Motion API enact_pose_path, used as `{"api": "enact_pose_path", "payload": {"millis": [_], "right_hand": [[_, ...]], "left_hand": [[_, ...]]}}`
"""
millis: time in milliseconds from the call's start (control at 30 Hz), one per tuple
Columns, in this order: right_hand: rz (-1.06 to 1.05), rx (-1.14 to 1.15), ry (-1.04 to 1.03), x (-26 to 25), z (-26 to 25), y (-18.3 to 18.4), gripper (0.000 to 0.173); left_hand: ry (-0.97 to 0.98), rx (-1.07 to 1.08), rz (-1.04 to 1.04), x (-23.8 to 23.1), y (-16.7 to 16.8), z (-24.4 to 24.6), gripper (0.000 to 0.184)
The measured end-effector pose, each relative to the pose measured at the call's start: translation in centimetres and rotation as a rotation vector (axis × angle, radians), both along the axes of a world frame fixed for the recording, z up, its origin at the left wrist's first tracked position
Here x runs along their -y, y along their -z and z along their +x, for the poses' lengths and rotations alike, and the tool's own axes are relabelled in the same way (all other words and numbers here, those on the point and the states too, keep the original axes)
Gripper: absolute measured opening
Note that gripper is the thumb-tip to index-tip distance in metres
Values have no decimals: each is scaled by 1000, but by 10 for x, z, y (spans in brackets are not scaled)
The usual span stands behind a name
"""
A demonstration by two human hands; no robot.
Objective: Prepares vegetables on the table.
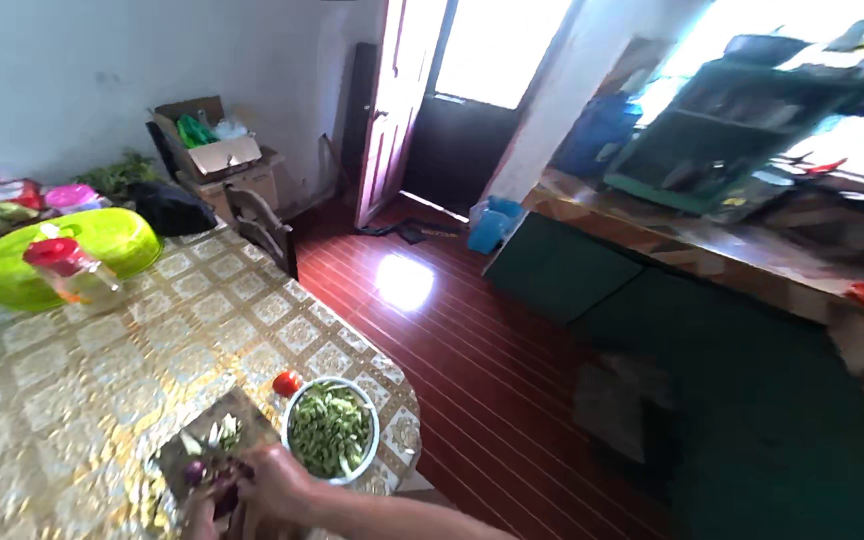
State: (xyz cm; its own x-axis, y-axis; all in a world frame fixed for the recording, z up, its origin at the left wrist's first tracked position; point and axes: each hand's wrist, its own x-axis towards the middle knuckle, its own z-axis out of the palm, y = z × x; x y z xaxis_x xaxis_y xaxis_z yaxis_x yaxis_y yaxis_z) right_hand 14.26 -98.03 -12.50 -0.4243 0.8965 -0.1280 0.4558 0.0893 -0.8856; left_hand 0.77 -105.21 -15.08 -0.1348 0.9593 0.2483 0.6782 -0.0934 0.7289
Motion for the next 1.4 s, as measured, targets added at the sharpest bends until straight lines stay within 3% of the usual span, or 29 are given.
{"api": "enact_pose_path", "payload": {"millis": [133, 200, 267, 400, 633, 933, 1233, 1300, 1400], "right_hand": [[-170, -93, 101, -4, 3, -38, 21], [-212, -183, 142, -6, 5, -49, 17], [-214, -266, 141, -6, 6, -55, 14], [-221, -297, 133, -7, 4, -65, 14], [-45, -316, 104, -11, 4, -66, 11], [61, -286, 36, -22, 9, -72, 10], [385, -210, 39, -20, 1, -60, 9], [347, -208, 42, -20, 0, -61, 10], [99, -267, 72, -21, 1, -70, 8]], "left_hand": [[-148, 333, 76, -9, -8, 0, 39], [-139, 586, 125, -14, -15, 0, 41], [-136, 710, 168, -19, -24, 1, 41], [-141, 761, 175, -22, -35, 3, 39], [-17, 781, 230, -21, -39, -4, 23], [55, 782, 303, -25, -45, -4, 23], [40, 684, 302, -23, -42, -6, 24], [51, 750, 272, -23, -44, -6, 25], [46, 892, 211, -23, -47, -7, 23]]}}
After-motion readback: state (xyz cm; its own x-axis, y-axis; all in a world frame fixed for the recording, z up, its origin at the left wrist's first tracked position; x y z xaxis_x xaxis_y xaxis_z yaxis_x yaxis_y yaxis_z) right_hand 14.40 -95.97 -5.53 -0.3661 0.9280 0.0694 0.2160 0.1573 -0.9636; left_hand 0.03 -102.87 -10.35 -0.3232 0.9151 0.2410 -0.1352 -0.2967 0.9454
